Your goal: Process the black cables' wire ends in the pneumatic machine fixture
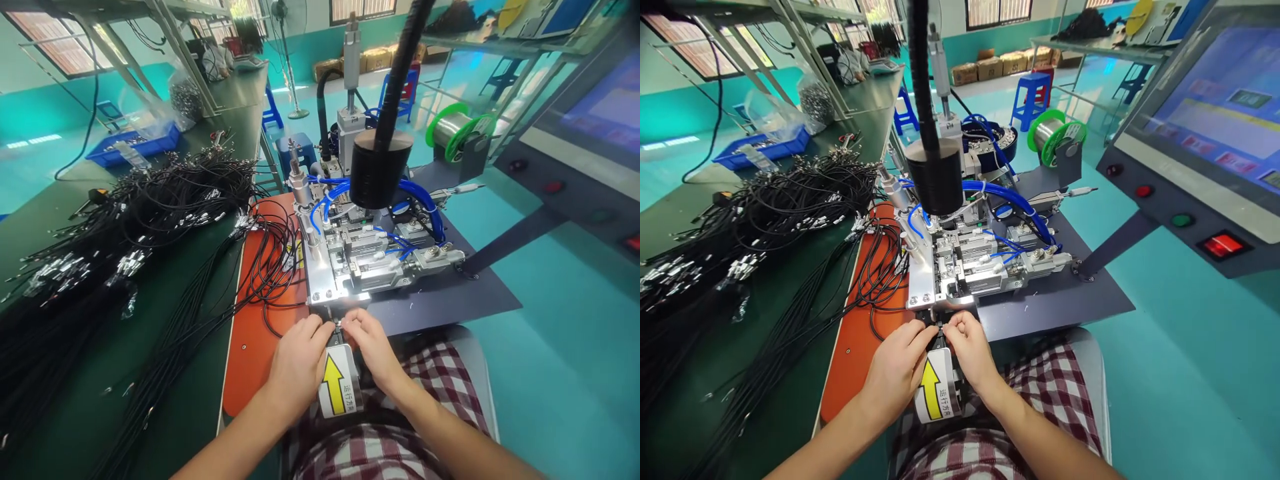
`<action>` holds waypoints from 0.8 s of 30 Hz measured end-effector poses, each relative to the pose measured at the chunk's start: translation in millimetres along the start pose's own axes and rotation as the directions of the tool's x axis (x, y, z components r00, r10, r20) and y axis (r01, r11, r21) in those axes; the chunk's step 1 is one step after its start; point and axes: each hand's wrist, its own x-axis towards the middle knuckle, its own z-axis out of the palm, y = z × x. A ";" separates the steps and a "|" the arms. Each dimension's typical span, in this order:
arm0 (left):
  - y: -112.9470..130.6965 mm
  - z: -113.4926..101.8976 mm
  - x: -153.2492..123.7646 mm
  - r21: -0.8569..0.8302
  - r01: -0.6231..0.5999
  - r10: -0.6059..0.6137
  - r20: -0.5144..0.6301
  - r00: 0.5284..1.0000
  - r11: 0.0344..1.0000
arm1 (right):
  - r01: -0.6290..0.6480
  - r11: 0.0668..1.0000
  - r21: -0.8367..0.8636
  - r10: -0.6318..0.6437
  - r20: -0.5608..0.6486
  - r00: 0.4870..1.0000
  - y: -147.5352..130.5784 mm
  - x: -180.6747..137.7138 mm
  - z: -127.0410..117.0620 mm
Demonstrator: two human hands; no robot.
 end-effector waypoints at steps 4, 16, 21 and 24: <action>2.6 -3.2 -0.4 0.018 -0.001 0.001 -0.007 1.000 1.000 | 0.014 1.000 0.010 -0.014 -0.009 1.000 2.6 0.4 2.3; -1.5 -4.9 1.1 0.033 -0.049 0.049 0.004 0.999 0.998 | 0.059 0.998 0.013 -0.059 -0.006 0.998 6.0 0.6 3.1; 0.6 -0.1 -0.6 0.081 -0.038 0.035 0.038 0.999 0.996 | 0.100 0.995 -0.006 -0.100 -0.075 0.992 10.4 -3.1 5.4; 5.4 -0.9 3.0 0.077 -0.005 0.001 0.052 0.999 0.997 | 0.099 0.995 -0.006 -0.099 -0.065 0.993 13.3 -2.9 4.6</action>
